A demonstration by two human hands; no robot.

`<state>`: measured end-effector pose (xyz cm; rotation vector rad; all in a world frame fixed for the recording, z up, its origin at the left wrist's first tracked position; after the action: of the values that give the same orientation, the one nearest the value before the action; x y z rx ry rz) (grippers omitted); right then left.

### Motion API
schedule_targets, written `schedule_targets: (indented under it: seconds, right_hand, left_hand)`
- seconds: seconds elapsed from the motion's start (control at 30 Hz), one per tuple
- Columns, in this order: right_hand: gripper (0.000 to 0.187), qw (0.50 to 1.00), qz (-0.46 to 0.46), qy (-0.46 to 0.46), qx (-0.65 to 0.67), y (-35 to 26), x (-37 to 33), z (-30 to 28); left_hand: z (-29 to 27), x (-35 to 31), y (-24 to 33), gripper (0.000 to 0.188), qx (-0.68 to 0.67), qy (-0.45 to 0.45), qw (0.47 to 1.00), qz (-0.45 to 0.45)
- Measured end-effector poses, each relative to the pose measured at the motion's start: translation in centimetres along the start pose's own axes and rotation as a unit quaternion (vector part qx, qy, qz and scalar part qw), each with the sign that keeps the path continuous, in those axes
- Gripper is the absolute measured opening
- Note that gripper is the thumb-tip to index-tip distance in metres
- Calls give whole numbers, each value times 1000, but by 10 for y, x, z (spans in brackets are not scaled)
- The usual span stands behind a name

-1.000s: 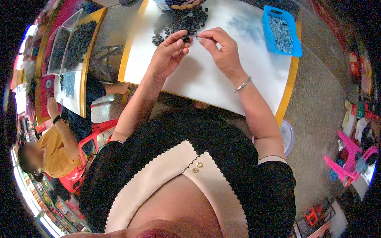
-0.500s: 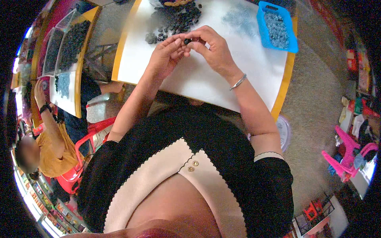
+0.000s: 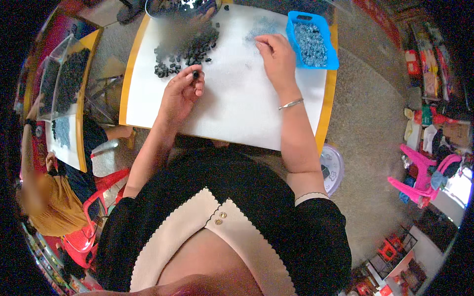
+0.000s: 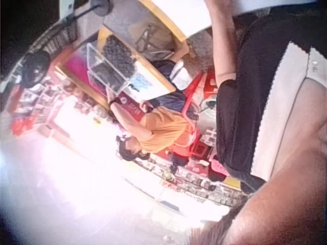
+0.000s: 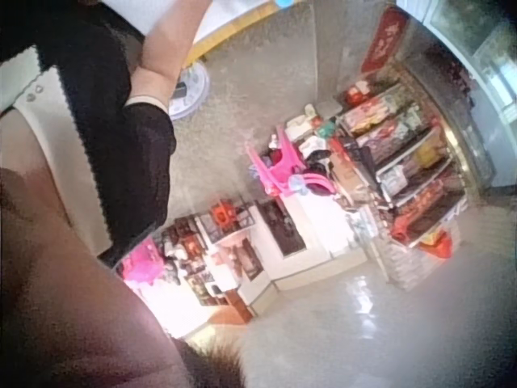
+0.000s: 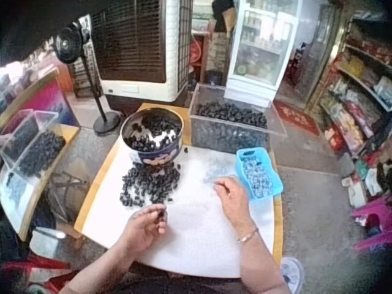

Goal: The person assembles small black plastic housings by hand, inserting small blue plastic inserts into them at a table.

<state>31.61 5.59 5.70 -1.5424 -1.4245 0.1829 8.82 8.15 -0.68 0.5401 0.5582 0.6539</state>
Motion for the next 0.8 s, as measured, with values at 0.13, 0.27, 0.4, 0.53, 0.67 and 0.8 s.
schedule_targets:
  seconds: [0.13,0.27,0.4,0.53,0.67,0.8]
  right_hand:
    - [7,990,-17,-134,-39,-8,0,14]
    - [9,957,-85,-242,-136,-16,-12,35]
    - [8,957,-90,-250,-115,-22,-16,44]
    - [7,966,-60,-231,-101,-28,-16,40]
    - [15,983,-4,-170,66,-40,-14,38]
    - [11,934,110,-140,311,-56,-33,63]
  left_hand:
    - [-8,5,-2,31,-58,-37,998,-2]
    - [-6,5,2,28,-79,-69,994,23]
    - [-8,4,4,29,-76,-62,995,22]
    - [-8,4,-2,31,-49,-31,998,-9]
    - [-5,3,0,30,-27,-33,999,-17]
    - [-6,4,-4,28,-19,-41,999,-26]
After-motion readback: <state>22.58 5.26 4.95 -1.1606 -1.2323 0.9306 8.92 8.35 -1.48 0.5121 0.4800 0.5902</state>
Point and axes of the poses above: each hand's wrist, its own x-axis towards the middle knuckle, its own z-axis out of the palm, y = z × x, the point moved 8 cm from there along x, towards the middle knuckle, and after that the axes turned 5 degrees about -z, right-handed, at the moved point
